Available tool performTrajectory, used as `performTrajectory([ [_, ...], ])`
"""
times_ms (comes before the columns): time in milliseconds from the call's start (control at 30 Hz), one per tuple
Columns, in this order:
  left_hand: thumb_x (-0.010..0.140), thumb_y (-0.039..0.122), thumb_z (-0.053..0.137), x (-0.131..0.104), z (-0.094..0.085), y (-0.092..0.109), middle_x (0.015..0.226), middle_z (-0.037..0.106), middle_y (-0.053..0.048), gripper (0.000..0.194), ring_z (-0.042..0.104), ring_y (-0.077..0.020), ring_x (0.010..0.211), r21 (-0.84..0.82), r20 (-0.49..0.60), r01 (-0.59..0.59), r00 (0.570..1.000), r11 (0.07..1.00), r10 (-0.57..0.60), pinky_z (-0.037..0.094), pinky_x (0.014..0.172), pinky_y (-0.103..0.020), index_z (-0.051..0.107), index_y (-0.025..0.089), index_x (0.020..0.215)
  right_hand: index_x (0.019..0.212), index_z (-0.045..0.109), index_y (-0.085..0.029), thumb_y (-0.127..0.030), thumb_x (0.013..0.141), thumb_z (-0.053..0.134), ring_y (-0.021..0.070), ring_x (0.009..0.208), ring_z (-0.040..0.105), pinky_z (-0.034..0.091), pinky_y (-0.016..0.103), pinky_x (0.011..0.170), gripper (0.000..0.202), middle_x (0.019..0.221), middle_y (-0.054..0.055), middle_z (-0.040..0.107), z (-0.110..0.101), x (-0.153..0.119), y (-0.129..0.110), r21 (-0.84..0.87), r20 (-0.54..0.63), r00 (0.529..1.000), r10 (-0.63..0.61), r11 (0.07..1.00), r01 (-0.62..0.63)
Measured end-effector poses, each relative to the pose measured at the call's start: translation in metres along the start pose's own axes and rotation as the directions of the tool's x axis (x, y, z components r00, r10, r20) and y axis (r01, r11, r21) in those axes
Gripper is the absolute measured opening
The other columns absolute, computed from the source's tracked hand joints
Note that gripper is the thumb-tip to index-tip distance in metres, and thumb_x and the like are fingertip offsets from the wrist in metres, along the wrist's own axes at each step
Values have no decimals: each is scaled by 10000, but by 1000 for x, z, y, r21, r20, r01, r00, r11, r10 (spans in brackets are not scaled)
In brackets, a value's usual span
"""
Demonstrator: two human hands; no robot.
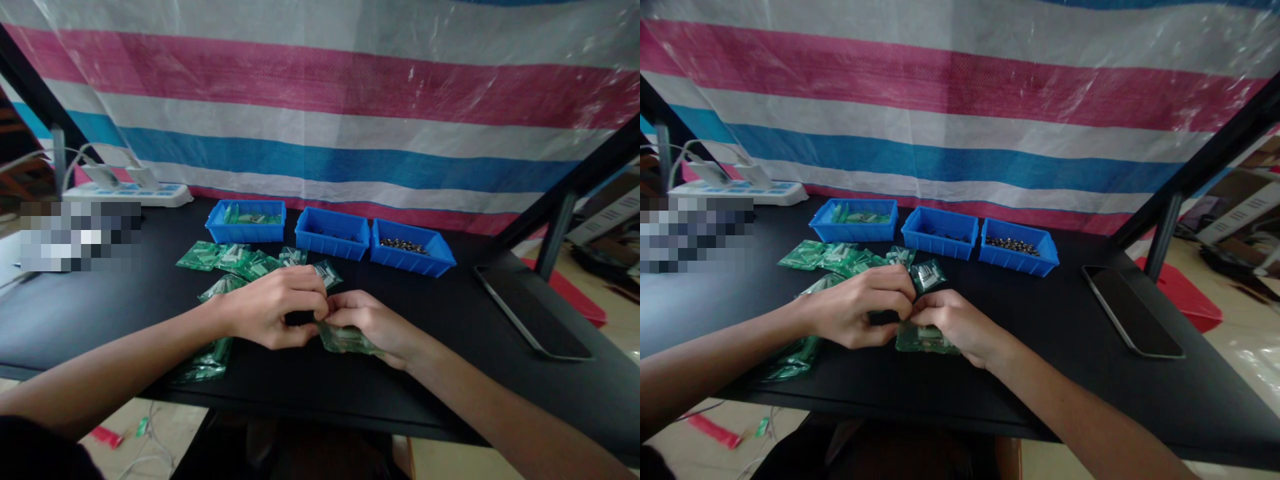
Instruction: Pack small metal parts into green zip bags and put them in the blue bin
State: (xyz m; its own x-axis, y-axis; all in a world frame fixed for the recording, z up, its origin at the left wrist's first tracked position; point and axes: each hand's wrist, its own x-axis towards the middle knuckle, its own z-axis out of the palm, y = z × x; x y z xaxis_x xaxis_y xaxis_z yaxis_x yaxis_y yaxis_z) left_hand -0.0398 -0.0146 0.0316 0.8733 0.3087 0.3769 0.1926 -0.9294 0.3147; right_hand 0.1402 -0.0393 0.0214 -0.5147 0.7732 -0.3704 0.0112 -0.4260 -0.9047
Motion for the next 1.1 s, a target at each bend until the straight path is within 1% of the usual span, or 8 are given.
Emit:
performTrajectory([
  [133, 711, 100, 511, 0, 2, -1, 788, 546, -49, 78, 494, -160, 761, -62, 37, 20, 999, 998, -18, 403, 730, -295, 505, 175, 730, 655, 620, -117, -143, 589, 568, 60, 503, 476, 320, 188, 488, 88, 572, -19, 551, 1, -1, 1, 32, 15, 1000, -4, 999, 3],
  [400, 732, 112, 502, -1, 5, -2, 784, 528, -45, 82, 482, -157, 753, -123, 34, 34, 999, 992, -30, 400, 713, -294, 465, 179, 705, 663, 621, -125, -147, 604, 563, 60, 512, 474, 311, 191, 495, 86, 589, -20, 549, 2, -1, 3, 20, 48, 998, -35, 999, 34],
  [533, 741, 108, 488, -1, 6, -2, 721, 502, -34, 187, 461, -148, 724, -113, 31, 39, 999, 993, -36, 396, 689, -287, 373, 183, 615, 652, 610, -123, -163, 612, 580, 58, 497, 455, 306, 194, 496, 65, 570, -24, 533, -1, 0, 2, -2, 14, 999, -32, 999, 32],
  [633, 778, 122, 456, -2, 7, -4, 712, 494, -37, 260, 459, -143, 721, -104, -14, 69, 997, 992, -71, 401, 675, -279, 308, 187, 574, 603, 577, -130, -184, 628, 588, 52, 461, 412, 278, 196, 470, 60, 521, -39, 493, -4, 1, 1, 2, -36, 998, -51, 999, 51],
  [767, 741, 61, 456, -2, 8, -3, 838, 514, -59, 200, 487, -142, 805, -137, -130, 67, 988, 988, -85, 420, 704, -265, 353, 182, 618, 593, 563, -137, -195, 634, 590, 55, 459, 400, 264, 199, 465, 76, 513, -44, 480, -7, 1, -1, 0, -39, 998, -51, 999, 51],
  [833, 701, 22, 452, -1, 7, -2, 846, 518, -56, 195, 490, -140, 805, -165, -166, 48, 983, 985, -75, 424, 705, -263, 361, 184, 643, 594, 563, -140, -192, 633, 589, 57, 464, 400, 268, 201, 470, 71, 514, -46, 474, -6, 1, 0, -24, -40, 998, -42, 999, 41],
  [933, 656, -6, 443, -1, 6, 0, 769, 516, -29, 219, 474, -131, 739, -198, -168, 46, 982, 979, -80, 416, 695, -267, 348, 190, 660, 600, 563, -141, -197, 636, 582, 59, 463, 397, 267, 203, 470, 69, 518, -44, 472, -5, 0, 1, -43, -47, 998, -34, 999, 32],
  [1100, 627, -14, 447, -1, 6, 0, 725, 501, -5, 232, 454, -120, 687, -272, -120, 97, 984, 957, -134, 400, 640, -242, 355, 191, 685, 592, 567, -132, -186, 638, 570, 53, 464, 390, 265, 200, 473, 71, 522, -40, 468, -5, 0, 1, -63, -49, 997, -51, 997, 48],
])
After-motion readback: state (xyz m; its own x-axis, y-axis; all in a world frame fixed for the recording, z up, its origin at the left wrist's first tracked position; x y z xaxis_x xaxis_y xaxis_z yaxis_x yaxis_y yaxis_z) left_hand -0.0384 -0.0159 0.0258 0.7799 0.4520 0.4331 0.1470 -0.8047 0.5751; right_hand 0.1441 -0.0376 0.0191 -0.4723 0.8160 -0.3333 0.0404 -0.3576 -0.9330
